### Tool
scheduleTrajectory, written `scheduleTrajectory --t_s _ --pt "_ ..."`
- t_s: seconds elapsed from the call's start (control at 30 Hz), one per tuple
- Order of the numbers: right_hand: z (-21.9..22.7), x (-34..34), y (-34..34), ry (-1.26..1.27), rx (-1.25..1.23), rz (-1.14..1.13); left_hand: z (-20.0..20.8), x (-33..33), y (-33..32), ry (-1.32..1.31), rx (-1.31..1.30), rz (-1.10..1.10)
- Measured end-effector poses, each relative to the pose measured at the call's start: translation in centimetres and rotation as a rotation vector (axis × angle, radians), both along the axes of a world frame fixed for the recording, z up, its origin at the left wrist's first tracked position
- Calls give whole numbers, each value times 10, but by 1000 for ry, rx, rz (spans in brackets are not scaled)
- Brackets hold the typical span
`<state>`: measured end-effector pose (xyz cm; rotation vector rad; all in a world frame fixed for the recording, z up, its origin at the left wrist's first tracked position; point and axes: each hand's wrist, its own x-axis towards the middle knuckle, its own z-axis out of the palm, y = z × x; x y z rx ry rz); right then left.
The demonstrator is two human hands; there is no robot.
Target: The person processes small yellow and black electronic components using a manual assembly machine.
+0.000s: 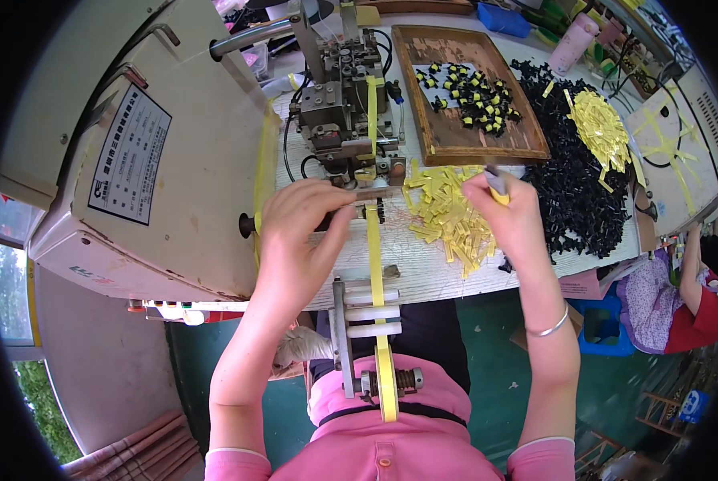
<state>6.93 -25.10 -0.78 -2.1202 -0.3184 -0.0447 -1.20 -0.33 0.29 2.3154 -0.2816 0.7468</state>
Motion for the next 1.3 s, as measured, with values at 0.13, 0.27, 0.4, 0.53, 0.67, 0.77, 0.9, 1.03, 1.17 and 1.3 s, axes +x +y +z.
scheduleTrajectory --t_s 0.13,0.27,0.4,0.53,0.67,0.77,0.9,1.03,1.17,1.3 --pt "-14 17 -10 -164 -439 114 6 -8 -2 77 -12 2" --pt "-17 17 3 -71 -692 78 9 -10 -6 96 -10 -19" --pt "-8 23 -10 -149 -712 272 6 -15 1 35 9 -5" --pt "-20 22 -16 -145 -886 361 7 -15 -2 53 11 -5" --pt "-11 28 -21 -191 -880 400 5 -13 -5 41 -1 -40" --pt "-4 31 -29 -189 -733 399 4 -15 -5 34 8 -44" --pt "0 33 -36 -158 -586 248 3 -14 -13 32 2 -96" --pt "9 26 -34 -104 -327 161 7 -13 -26 108 -67 -202" --pt "32 5 -10 491 267 267 14 -8 -38 264 -214 -238" --pt "19 -11 3 781 591 466 13 -3 -38 574 -621 -350"
